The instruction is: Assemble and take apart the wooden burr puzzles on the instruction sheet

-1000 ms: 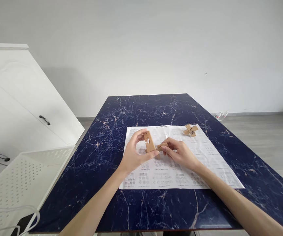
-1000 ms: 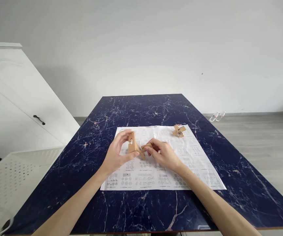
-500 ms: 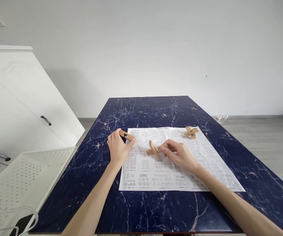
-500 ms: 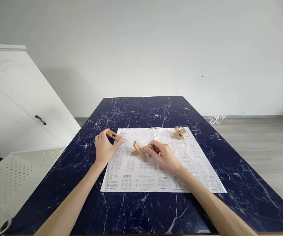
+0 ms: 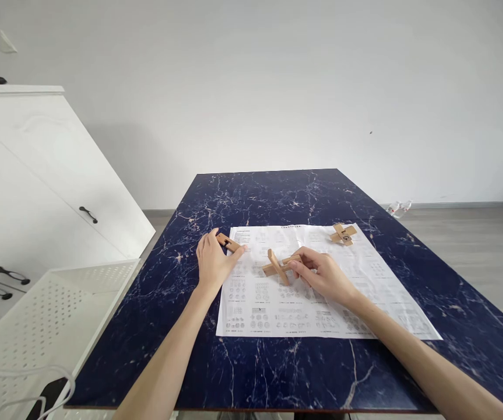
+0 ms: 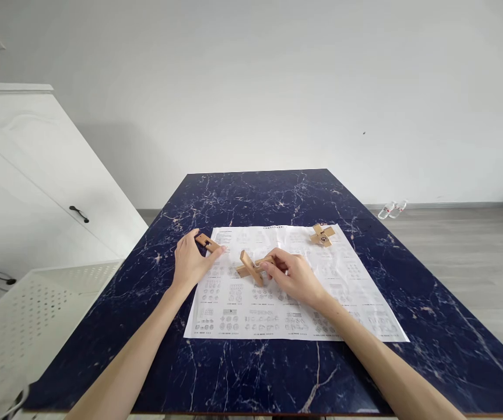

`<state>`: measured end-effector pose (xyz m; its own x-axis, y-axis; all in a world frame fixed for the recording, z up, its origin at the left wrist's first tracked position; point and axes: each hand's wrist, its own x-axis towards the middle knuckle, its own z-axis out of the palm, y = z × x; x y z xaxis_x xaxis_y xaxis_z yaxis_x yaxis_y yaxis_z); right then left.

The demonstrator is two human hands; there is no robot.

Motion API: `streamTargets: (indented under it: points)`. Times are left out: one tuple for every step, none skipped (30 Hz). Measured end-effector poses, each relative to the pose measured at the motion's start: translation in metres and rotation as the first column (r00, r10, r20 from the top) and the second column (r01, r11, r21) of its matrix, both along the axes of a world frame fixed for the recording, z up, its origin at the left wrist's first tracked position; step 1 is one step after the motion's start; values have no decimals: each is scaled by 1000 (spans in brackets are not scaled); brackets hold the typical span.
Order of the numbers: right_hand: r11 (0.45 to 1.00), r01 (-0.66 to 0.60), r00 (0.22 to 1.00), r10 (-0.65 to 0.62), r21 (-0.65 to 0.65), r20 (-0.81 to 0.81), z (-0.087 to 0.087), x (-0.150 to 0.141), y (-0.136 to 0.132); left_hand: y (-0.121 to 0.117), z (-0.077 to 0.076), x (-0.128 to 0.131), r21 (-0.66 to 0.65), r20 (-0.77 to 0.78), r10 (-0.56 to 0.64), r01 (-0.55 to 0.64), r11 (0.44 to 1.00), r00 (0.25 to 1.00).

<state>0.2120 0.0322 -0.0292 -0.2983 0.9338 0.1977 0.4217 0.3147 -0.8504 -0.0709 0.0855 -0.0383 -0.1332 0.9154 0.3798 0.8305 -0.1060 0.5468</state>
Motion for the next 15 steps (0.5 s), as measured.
streamTargets:
  points:
    - [1000, 3, 1000, -3, 2, -2, 0, 0, 0, -2, 2, 2, 46, 18, -39, 38, 998, 999]
    - [1000, 6, 1000, -6, 5, -6, 0, 0, 0, -5, 6, 4, 102, 39, -88, 84, 991, 995]
    - [1000, 11, 1000, -11, 8, -12, 0, 0, 0, -8, 10, 7, 154, 62, -150, 139, 978, 987]
    - [1000, 14, 1000, -14, 8, -17, -1, 0, 0, -12, 15, 10, 175, 94, -211, 192, 966, 973]
    - [1000, 15, 1000, -15, 4, -22, -1, 0, 0, -16, 19, 13, 163, 145, -263, 239, 957, 954]
    - [1000, 16, 1000, -16, 0, -26, -2, 0, 0, -20, 24, 17, 124, 212, -322, 302, 945, 923]
    - [1000, 17, 999, -17, -5, -31, -2, 0, 0, -24, 27, 21, 71, 274, -385, 380, 922, 881]
    - [1000, 19, 999, -19, -10, -36, -3, 0, 0, -27, 30, 25, 36, 312, -443, 455, 890, 841]
    - [1000, 20, 999, -21, -15, -44, -3, 0, 0, -30, 31, 28, 3, 341, -494, 525, 851, 799]
    - [1000, 20, 998, -22, -21, -53, -2, 0, 0, -33, 31, 32, -22, 367, -535, 582, 813, 761]
    - [1000, 19, 998, -21, -24, -64, -2, 0, 0, -35, 31, 35, -40, 390, -561, 622, 782, 730]
    - [1000, 15, 997, -17, -26, -77, -1, 0, -1, -37, 30, 38, -56, 415, -577, 652, 756, 704]
    - [1000, 8, 996, -10, -30, -92, 0, 0, -1, -38, 29, 41, -70, 441, -583, 674, 735, 682]
    - [999, 0, 994, -3, -33, -108, 1, 0, -1, -40, 27, 43, -83, 471, -583, 691, 718, 662]
    - [999, -10, 992, 5, -38, -125, 1, 0, -1, -41, 27, 45, -97, 503, -578, 707, 701, 642]
